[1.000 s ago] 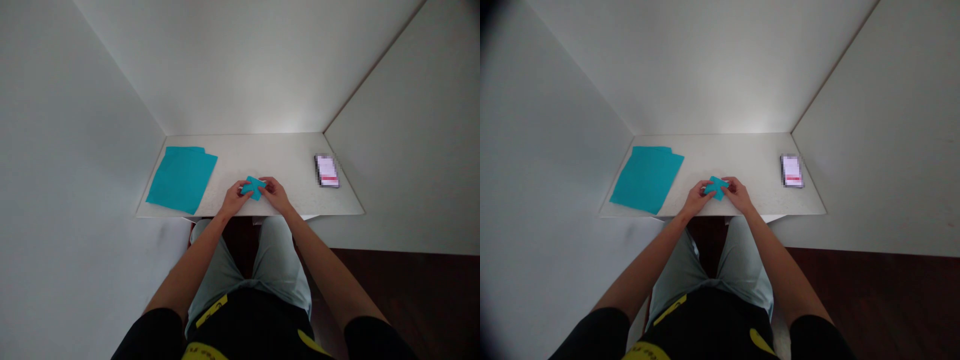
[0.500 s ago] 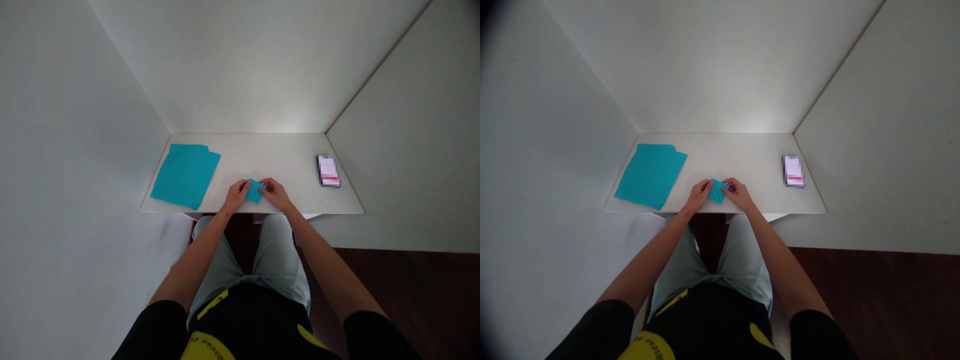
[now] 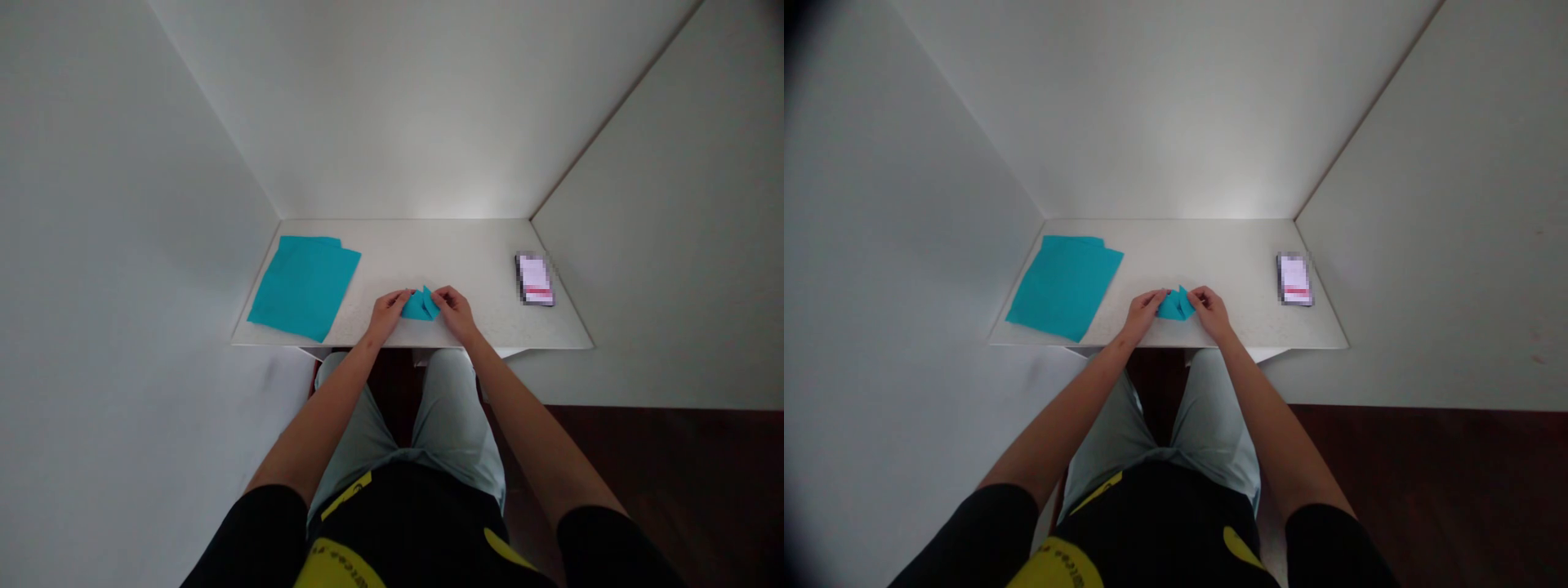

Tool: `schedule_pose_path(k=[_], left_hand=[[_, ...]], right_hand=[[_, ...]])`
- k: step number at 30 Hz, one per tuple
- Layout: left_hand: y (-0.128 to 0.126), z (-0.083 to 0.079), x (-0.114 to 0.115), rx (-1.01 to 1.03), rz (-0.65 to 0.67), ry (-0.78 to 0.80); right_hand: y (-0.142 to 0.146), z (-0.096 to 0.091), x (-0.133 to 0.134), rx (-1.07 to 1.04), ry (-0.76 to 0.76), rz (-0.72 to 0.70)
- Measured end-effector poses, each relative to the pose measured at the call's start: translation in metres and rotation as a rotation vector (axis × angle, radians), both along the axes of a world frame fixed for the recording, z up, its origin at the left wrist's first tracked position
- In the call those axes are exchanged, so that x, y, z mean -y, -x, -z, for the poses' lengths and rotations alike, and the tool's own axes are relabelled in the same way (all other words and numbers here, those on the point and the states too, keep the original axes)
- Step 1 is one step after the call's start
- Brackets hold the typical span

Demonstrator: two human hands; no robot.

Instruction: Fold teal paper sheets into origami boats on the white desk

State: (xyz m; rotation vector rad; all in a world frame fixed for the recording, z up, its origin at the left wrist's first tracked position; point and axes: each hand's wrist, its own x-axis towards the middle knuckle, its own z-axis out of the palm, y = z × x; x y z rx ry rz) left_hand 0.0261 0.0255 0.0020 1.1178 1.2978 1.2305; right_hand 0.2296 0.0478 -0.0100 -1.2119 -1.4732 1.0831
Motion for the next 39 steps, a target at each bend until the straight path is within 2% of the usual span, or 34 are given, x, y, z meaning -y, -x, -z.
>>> schedule_pose_path(k=[3, 7, 11, 14, 16, 18, 20, 22, 25, 29, 35, 37, 39], left_hand=[[0.003, 0.0, 0.001, 0.066, -0.039, 0.021], [0.015, 0.004, 0.001, 0.082, -0.098, -0.04], [0.036, 0.007, 0.007, -0.034, -0.118, -0.116], [0.051, -0.001, 0.017, -0.215, -0.141, -0.221], [0.054, -0.014, 0.025, -0.412, -0.081, -0.358], [0.05, -0.03, 0.029, -0.642, 0.061, -0.481], [0.041, -0.043, 0.025, -0.821, 0.211, -0.534], [0.029, -0.05, 0.014, -0.922, 0.3, -0.527], [0.019, -0.05, -0.006, -0.983, 0.378, -0.44], [0.021, -0.044, -0.018, -0.939, 0.391, -0.346], [0.027, -0.045, -0.014, -0.789, 0.412, -0.203], [0.022, -0.046, -0.008, -0.869, 0.376, -0.177], [0.015, -0.046, 0.003, -1.031, 0.256, -0.221]], right_hand=[[-0.002, 0.0, -0.001, -0.065, -0.003, 0.093], [-0.005, 0.002, -0.003, -0.118, -0.011, 0.182], [-0.006, 0.004, -0.004, -0.15, -0.043, 0.198], [-0.006, 0.005, -0.004, -0.12, -0.063, 0.172], [-0.006, 0.006, -0.004, -0.103, -0.066, 0.147], [-0.005, 0.005, -0.003, -0.093, -0.06, 0.117], [-0.005, 0.005, -0.003, -0.086, -0.05, 0.085], [-0.005, 0.004, -0.002, -0.083, -0.042, 0.066], [-0.006, 0.004, -0.002, -0.102, -0.047, 0.078], [-0.004, 0.006, -0.004, -0.174, -0.069, 0.103], [0.002, 0.009, 0.0, -0.141, -0.005, -0.045], [0.003, 0.009, 0.003, -0.086, 0.009, -0.067], [0.003, 0.009, 0.006, -0.015, 0.0, -0.054]])
